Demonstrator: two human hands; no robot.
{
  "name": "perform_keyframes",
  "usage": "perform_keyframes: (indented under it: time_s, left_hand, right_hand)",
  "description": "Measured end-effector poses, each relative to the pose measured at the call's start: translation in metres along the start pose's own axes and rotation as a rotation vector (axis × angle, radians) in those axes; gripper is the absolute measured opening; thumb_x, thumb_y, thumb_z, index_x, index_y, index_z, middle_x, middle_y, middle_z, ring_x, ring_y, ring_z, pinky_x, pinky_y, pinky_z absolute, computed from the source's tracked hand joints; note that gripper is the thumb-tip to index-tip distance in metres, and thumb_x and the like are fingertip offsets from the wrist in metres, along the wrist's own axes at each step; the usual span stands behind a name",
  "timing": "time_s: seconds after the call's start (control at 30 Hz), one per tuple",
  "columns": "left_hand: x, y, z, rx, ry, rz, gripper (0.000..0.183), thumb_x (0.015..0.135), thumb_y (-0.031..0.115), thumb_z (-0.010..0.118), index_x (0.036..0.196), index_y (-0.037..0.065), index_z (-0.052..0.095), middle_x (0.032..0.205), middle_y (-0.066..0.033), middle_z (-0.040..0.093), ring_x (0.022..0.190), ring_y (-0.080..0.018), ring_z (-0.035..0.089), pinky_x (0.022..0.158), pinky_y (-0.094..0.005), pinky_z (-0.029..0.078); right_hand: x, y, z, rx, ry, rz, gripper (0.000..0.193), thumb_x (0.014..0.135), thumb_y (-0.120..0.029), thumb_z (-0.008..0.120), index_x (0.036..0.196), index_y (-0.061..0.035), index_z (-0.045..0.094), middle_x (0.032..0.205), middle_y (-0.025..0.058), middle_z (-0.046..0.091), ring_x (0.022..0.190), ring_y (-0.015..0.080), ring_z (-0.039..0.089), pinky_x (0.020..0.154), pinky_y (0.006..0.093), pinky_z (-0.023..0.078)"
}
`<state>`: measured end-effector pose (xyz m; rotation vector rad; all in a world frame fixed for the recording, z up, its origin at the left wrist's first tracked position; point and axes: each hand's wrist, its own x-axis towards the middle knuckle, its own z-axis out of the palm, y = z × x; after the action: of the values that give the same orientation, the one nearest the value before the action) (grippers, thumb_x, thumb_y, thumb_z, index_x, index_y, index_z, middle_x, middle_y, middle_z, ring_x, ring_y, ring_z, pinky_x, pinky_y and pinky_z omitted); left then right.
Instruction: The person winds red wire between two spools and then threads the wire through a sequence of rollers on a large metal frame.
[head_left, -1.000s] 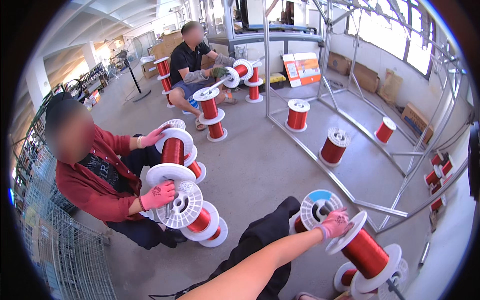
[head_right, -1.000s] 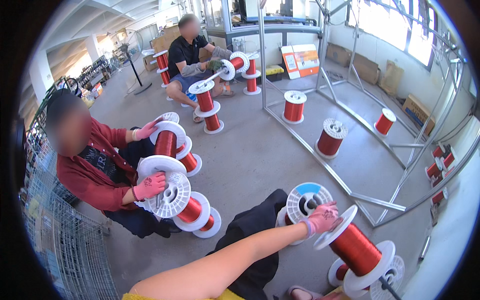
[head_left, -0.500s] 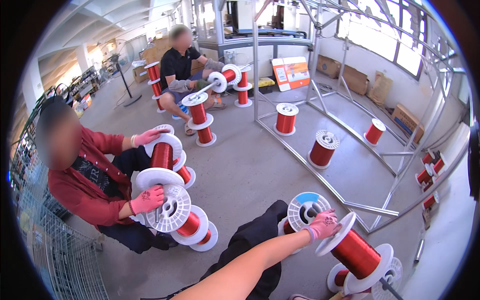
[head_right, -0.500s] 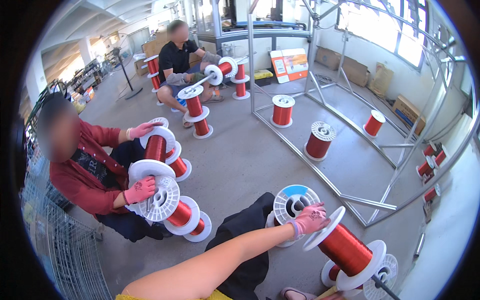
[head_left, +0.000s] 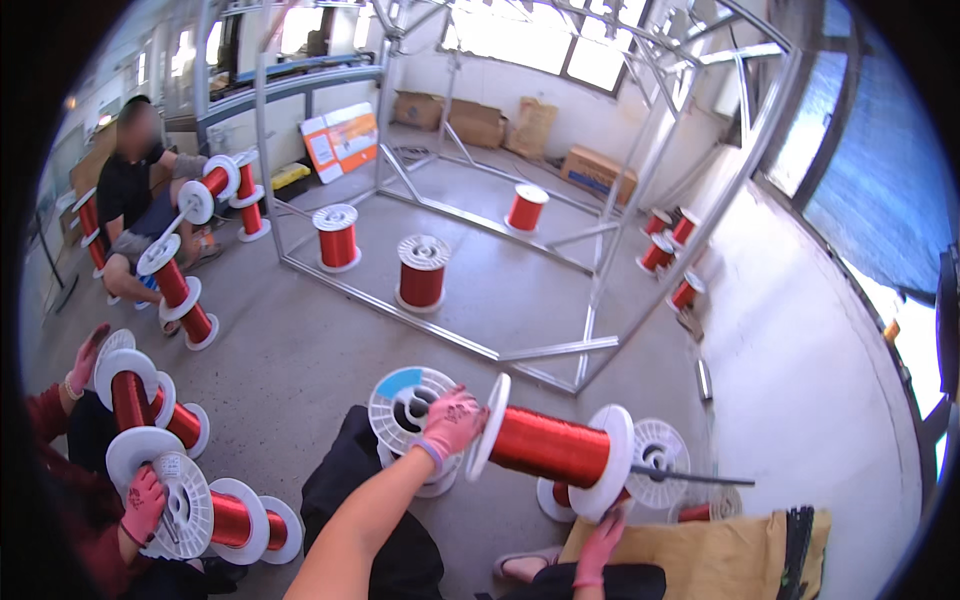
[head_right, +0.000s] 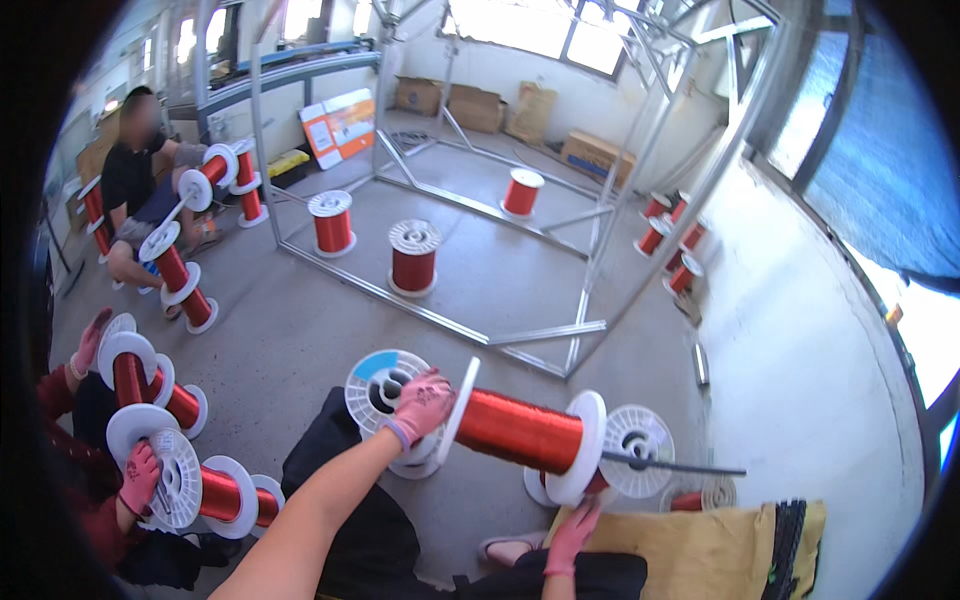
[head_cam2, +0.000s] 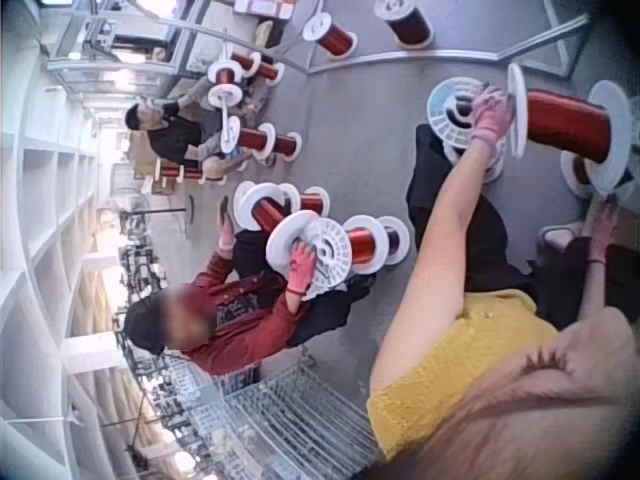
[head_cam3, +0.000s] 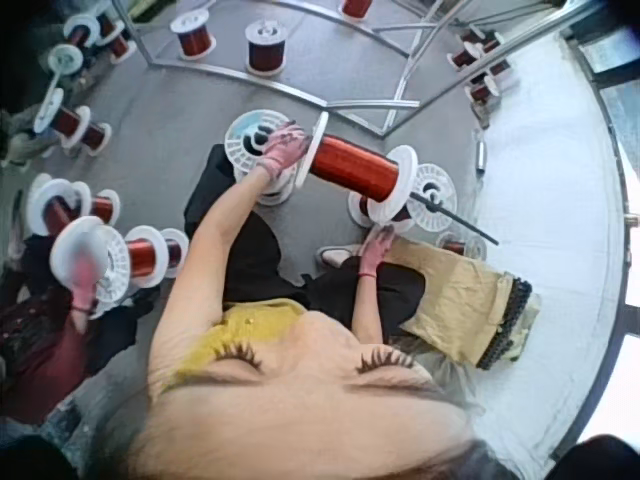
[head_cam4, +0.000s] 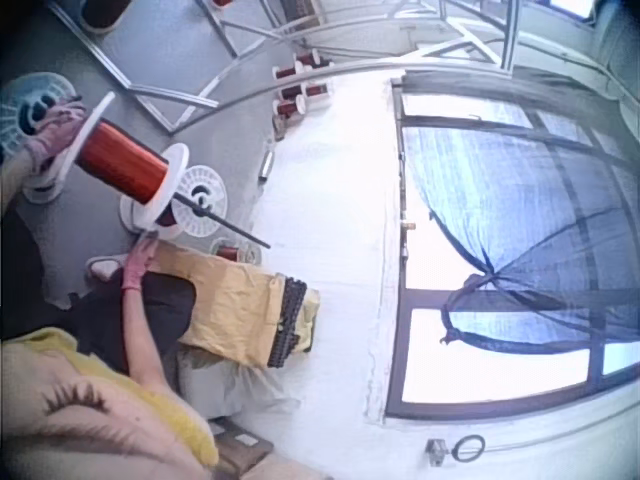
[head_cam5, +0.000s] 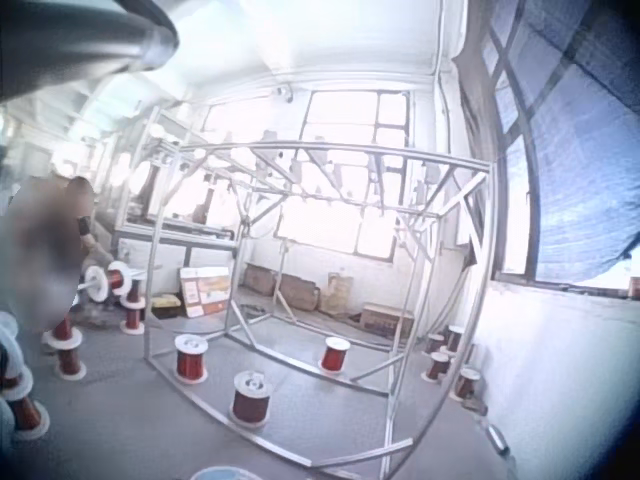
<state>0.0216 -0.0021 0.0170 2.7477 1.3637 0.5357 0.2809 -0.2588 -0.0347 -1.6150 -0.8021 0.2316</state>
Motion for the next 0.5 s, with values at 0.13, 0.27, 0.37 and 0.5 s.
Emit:
perform_keyframes:
  time_s: [0.13,0.27,0.37,0.5]
  left_hand:
    - [-0.004,-0.003,0.006,-0.090,0.235,0.031,0.039,0.094,0.031,0.049,0.071,0.006,0.069,0.082,-0.0091,0.070,0.094,-0.0242,0.065,0.105,-0.0356,0.041]
    - [-0.007,-0.004,0.009,-0.120,0.264,0.051,0.038,0.094,0.030,0.049,0.074,0.005,0.071,0.082,-0.0107,0.070,0.094,-0.0243,0.065,0.106,-0.0360,0.040]
    - [-0.004,-0.004,0.008,-0.119,0.214,0.060,0.040,0.094,0.032,0.048,0.075,0.005,0.070,0.082,-0.0115,0.069,0.094,-0.0249,0.065,0.105,-0.0365,0.041]
    - [-0.003,-0.005,0.007,-0.043,0.218,0.061,0.033,0.089,0.028,0.053,0.071,0.006,0.068,0.081,-0.0112,0.068,0.090,-0.0261,0.064,0.104,-0.0378,0.043]
  right_hand:
    - [0.068,-0.057,0.012,0.089,-0.077,-0.317,0.047,0.100,-0.016,0.048,0.140,0.0063,0.038,0.137,0.0206,0.049,0.126,0.0281,0.048,0.106,0.0369,0.037]
    - [0.019,-0.044,0.039,-0.286,-0.098,-0.005,0.045,0.100,-0.018,0.047,0.138,0.0056,0.040,0.140,0.0272,0.044,0.129,0.0401,0.044,0.110,0.0409,0.033]
    - [-0.038,-0.006,0.034,-0.789,-0.287,0.048,0.043,0.098,-0.010,0.045,0.138,0.0062,0.040,0.137,0.0295,0.046,0.128,0.0402,0.045,0.109,0.0408,0.033]
    - [-0.002,-0.018,0.009,0.010,0.011,0.018,0.044,0.103,-0.019,0.041,0.140,0.0055,0.039,0.142,0.0213,0.045,0.131,0.0299,0.044,0.110,0.0368,0.033]
